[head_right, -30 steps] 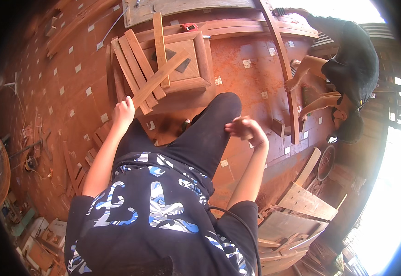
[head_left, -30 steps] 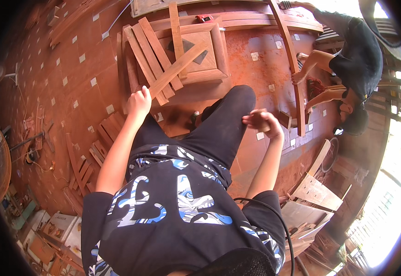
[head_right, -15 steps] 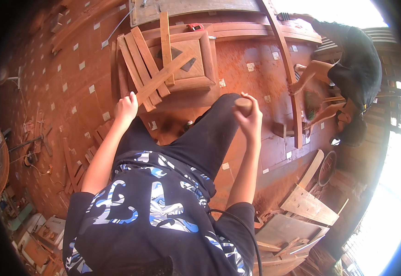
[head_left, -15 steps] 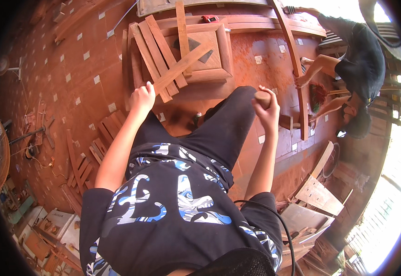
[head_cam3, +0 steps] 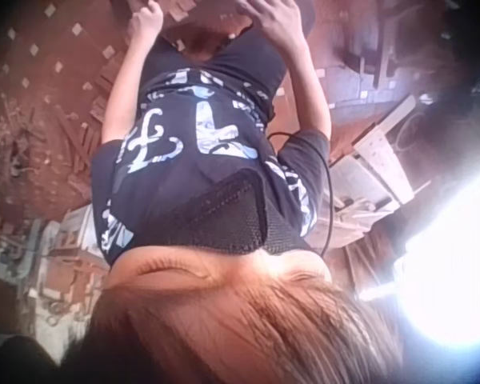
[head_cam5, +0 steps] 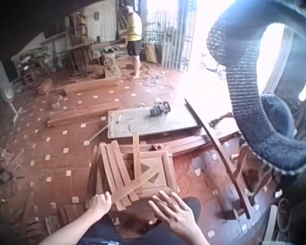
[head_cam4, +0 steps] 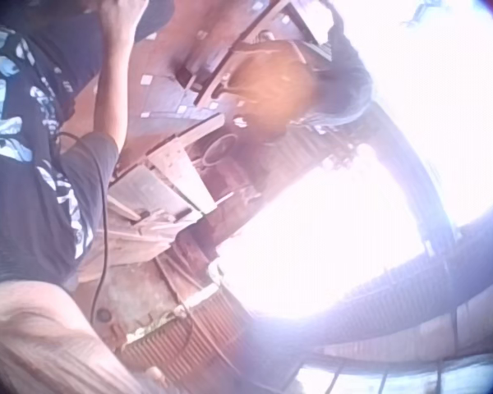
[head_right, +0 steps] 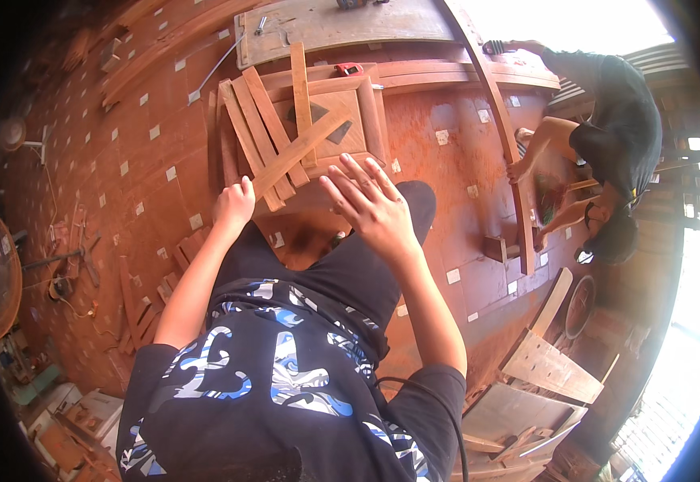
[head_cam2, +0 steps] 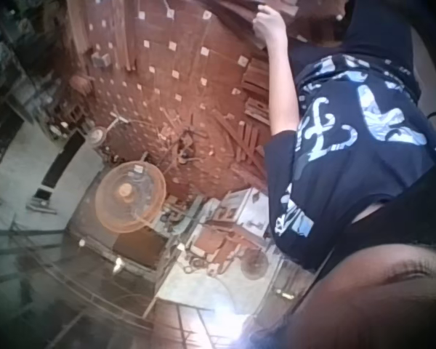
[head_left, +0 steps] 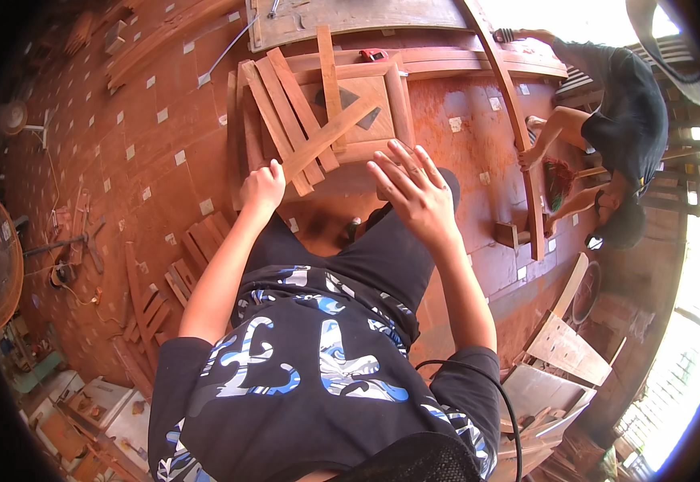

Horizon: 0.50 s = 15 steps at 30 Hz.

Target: The person sits on the floor and sands a small wooden plank with a sanding block. They hold the plank with one hand and rub the sanding block along its length repeatedly. Another person is visible in the background working with a power tool.

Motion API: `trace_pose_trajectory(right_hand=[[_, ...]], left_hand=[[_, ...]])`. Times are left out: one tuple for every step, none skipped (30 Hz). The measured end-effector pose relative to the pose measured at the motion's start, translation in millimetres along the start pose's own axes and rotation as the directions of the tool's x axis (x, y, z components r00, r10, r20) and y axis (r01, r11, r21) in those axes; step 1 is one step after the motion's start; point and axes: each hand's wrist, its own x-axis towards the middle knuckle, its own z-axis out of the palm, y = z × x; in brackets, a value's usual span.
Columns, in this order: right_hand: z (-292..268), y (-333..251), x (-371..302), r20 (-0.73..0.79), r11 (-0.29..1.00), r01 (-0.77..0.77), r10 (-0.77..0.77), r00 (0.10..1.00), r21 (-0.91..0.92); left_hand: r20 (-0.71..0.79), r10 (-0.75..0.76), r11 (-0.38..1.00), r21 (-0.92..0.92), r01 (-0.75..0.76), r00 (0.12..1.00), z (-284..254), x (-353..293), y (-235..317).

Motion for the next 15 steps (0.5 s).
trace_pose_trajectory(right_hand=[[0,-1,3,0.011,1.000,0.010,-0.010,1.000,0.001],[2,0,7,-0.006,0.999,0.031,-0.031,0.999,-0.020],[5,0,10,0.033,0.996,-0.053,0.051,0.998,0.072],[11,-1,13,0.081,0.978,-0.138,0.126,0.989,0.159],[18,-1,17,0.137,0.945,-0.222,0.193,0.972,0.242],[27,0,23,0.146,0.865,-0.316,0.280,0.949,0.389],[40,2,29,0.106,0.823,-0.351,0.341,0.934,0.447],[57,5,35,-0.004,0.823,-0.362,0.404,0.915,0.438],[76,10,42,-0.109,0.819,-0.376,0.462,0.880,0.434],[96,21,52,-0.238,0.836,-0.366,0.485,0.841,0.409],[113,27,59,-0.352,0.847,-0.368,0.503,0.789,0.384],[120,25,66,-0.244,0.762,-0.477,0.611,0.753,0.437],[126,29,78,-0.150,0.667,-0.578,0.705,0.693,0.470],[141,34,83,-0.173,0.718,-0.574,0.671,0.721,0.393],[150,32,87,-0.202,0.739,-0.570,0.658,0.726,0.359]], left_hand=[[0.008,-0.012,1.000,-0.015,0.012,1.000,-5,-4,4],[0.015,-0.026,0.999,-0.029,0.026,1.000,-9,-6,8],[0.010,-0.016,0.999,-0.040,0.016,1.000,-8,-7,6],[0.004,-0.009,0.999,-0.052,0.009,1.000,-5,-6,2],[-0.003,-0.004,0.998,-0.063,0.004,1.000,-2,-5,0],[-0.025,-0.013,0.997,-0.076,0.011,1.000,3,-5,-3],[-0.066,0.000,0.998,-0.069,-0.004,0.998,7,-5,-6],[-0.076,-0.001,0.996,-0.086,-0.005,0.997,11,-4,-8],[-0.085,-0.006,0.995,-0.101,-0.003,0.996,13,-5,-7],[-0.099,0.016,0.992,-0.126,-0.028,0.995,8,-5,-2],[-0.104,0.034,0.987,-0.150,-0.050,0.994,3,-10,0],[-0.069,0.009,0.992,-0.124,-0.018,0.998,1,-14,0],[-0.048,0.002,0.995,-0.097,-0.006,0.999,-1,-10,1],[-0.065,0.021,0.993,-0.113,-0.029,0.998,-1,-11,1],[-0.080,0.022,0.993,-0.117,-0.031,0.997,2,-11,-1]])
